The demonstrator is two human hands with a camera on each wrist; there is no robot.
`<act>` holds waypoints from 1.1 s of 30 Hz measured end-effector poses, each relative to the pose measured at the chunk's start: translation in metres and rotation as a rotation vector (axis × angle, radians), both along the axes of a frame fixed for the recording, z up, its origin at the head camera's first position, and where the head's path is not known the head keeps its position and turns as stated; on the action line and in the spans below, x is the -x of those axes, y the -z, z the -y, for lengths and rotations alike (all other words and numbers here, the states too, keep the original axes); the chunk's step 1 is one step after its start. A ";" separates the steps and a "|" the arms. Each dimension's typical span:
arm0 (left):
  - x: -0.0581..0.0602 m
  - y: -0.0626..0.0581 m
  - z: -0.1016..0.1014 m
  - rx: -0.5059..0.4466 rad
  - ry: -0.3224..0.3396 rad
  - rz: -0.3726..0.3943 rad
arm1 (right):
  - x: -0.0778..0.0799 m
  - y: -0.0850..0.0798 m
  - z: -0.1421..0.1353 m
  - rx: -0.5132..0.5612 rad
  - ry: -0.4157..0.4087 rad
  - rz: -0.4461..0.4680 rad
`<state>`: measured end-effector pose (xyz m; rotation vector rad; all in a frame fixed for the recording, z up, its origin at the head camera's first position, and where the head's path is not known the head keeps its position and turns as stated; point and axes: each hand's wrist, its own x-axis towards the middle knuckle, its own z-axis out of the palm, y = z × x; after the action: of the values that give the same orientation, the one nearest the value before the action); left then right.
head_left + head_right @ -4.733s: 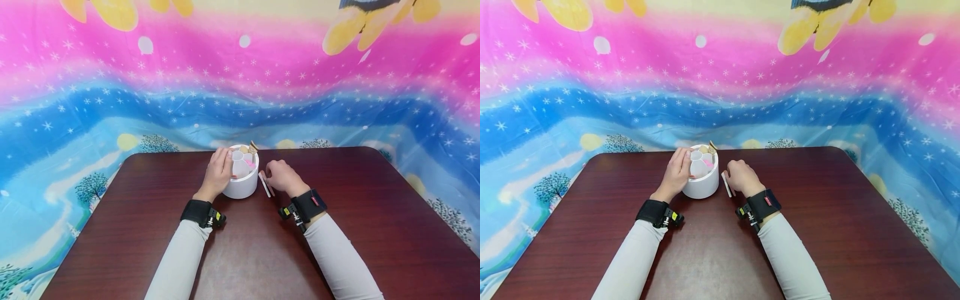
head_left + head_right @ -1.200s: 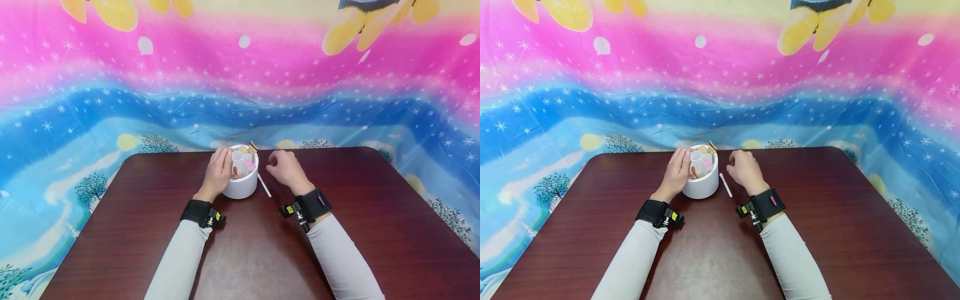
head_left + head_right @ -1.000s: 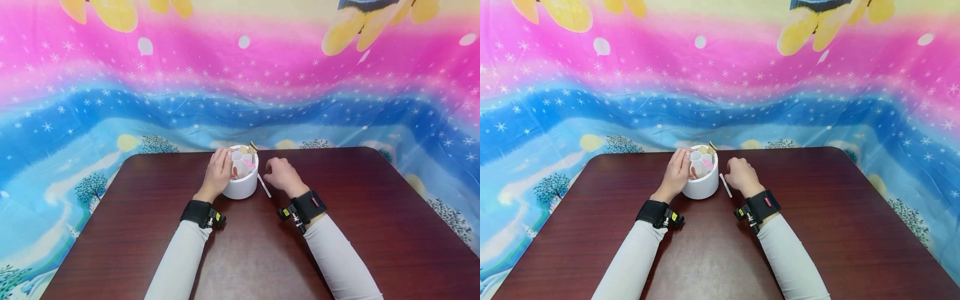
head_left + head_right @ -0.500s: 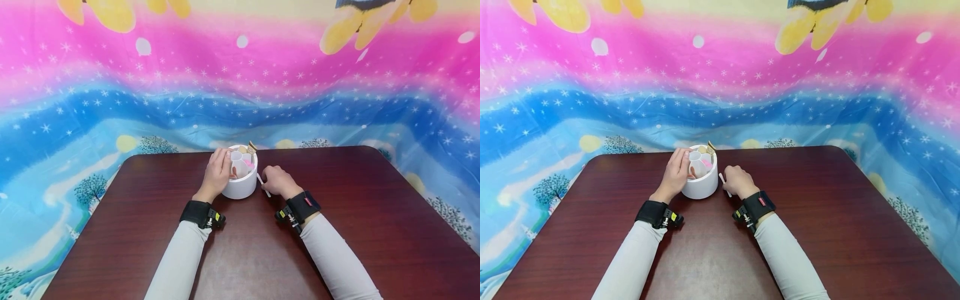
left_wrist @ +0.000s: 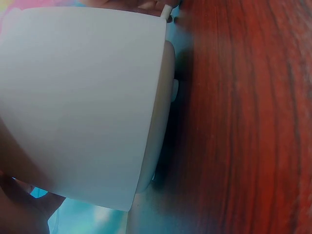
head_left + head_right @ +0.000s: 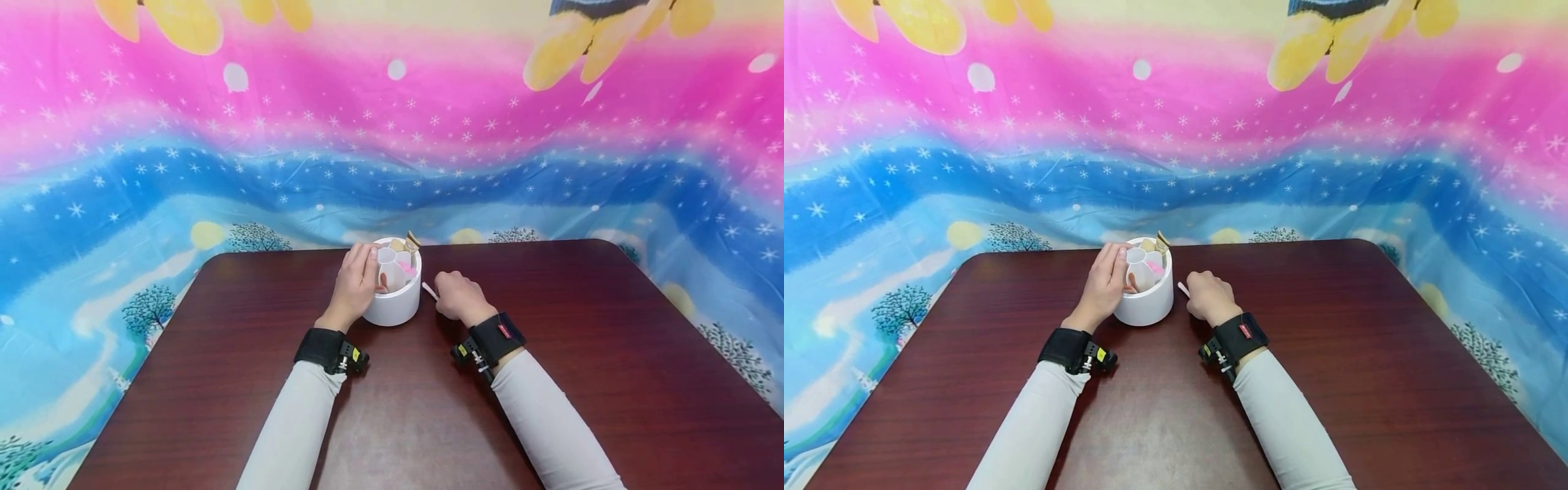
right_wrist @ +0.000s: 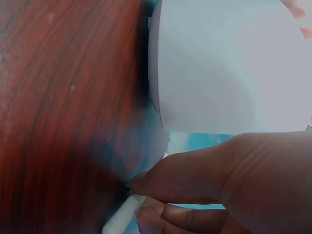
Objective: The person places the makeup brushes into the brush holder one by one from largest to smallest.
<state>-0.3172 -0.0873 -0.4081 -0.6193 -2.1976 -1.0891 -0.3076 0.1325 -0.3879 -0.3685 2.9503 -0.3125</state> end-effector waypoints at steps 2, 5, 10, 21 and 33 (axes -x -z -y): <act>0.000 0.000 0.000 -0.001 0.004 0.003 | 0.000 -0.001 -0.002 0.031 -0.002 0.010; -0.001 -0.001 0.000 -0.002 0.008 0.010 | -0.001 -0.005 -0.006 0.105 -0.005 0.029; -0.003 -0.002 0.000 0.004 0.005 0.016 | -0.003 -0.019 -0.014 0.201 0.025 -0.001; -0.002 -0.002 0.000 -0.002 -0.001 0.023 | -0.017 -0.063 -0.017 0.399 -0.077 -0.419; 0.000 0.000 0.000 -0.001 -0.006 0.007 | -0.044 -0.092 0.000 0.660 -0.191 -0.617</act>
<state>-0.3176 -0.0875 -0.4082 -0.6092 -2.2032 -1.0902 -0.2636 0.1323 -0.2963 -0.9669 3.2481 -1.3729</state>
